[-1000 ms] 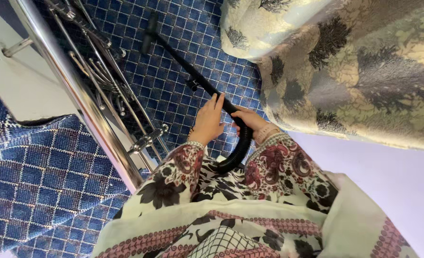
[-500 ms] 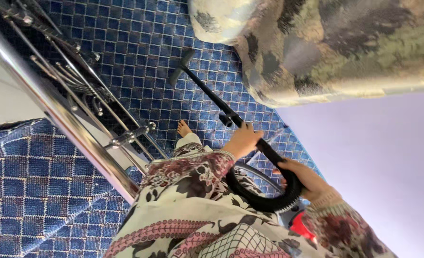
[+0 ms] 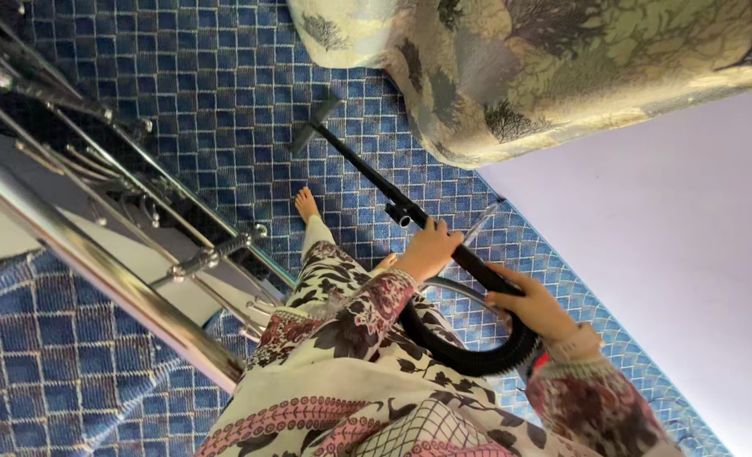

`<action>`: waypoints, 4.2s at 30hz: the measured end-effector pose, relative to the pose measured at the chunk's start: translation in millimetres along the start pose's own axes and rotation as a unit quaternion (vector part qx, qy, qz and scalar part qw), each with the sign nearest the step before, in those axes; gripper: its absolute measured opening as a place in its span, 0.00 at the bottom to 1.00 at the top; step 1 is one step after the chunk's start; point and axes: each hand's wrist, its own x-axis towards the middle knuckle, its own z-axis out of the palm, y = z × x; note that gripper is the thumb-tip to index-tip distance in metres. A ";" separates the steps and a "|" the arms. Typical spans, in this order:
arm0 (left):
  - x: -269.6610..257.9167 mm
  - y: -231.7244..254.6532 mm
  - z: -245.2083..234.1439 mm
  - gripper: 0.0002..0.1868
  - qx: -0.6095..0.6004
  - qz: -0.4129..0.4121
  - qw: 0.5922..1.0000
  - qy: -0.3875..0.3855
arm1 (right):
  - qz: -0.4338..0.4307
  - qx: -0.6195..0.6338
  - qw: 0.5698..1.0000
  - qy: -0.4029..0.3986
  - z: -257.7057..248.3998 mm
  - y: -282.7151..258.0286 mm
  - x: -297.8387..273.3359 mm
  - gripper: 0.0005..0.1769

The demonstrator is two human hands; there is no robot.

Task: The person vacuums a patterned blue carpet, moving the vacuum head across the floor and around the base of a metal frame.

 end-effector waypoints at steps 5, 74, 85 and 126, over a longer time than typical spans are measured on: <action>22.4 -96.8 -12.7 0.20 -0.019 -0.048 0.998 0.041 | -0.097 -0.067 0.992 -0.040 24.0 -53.4 81.3 0.37; 12.4 -480.1 -363.9 0.14 -0.013 -0.040 0.984 0.173 | -0.107 0.116 0.985 -0.071 338.4 -438.6 319.4 0.44; 33.2 -489.0 -397.3 0.13 -0.032 -0.010 0.987 0.155 | -0.208 -0.104 0.968 0.095 341.5 -486.8 271.4 0.39; 12.0 -307.0 -305.9 0.05 -0.024 0.139 0.951 -0.274 | -0.320 -0.329 0.888 -0.002 227.6 -342.8 60.9 0.56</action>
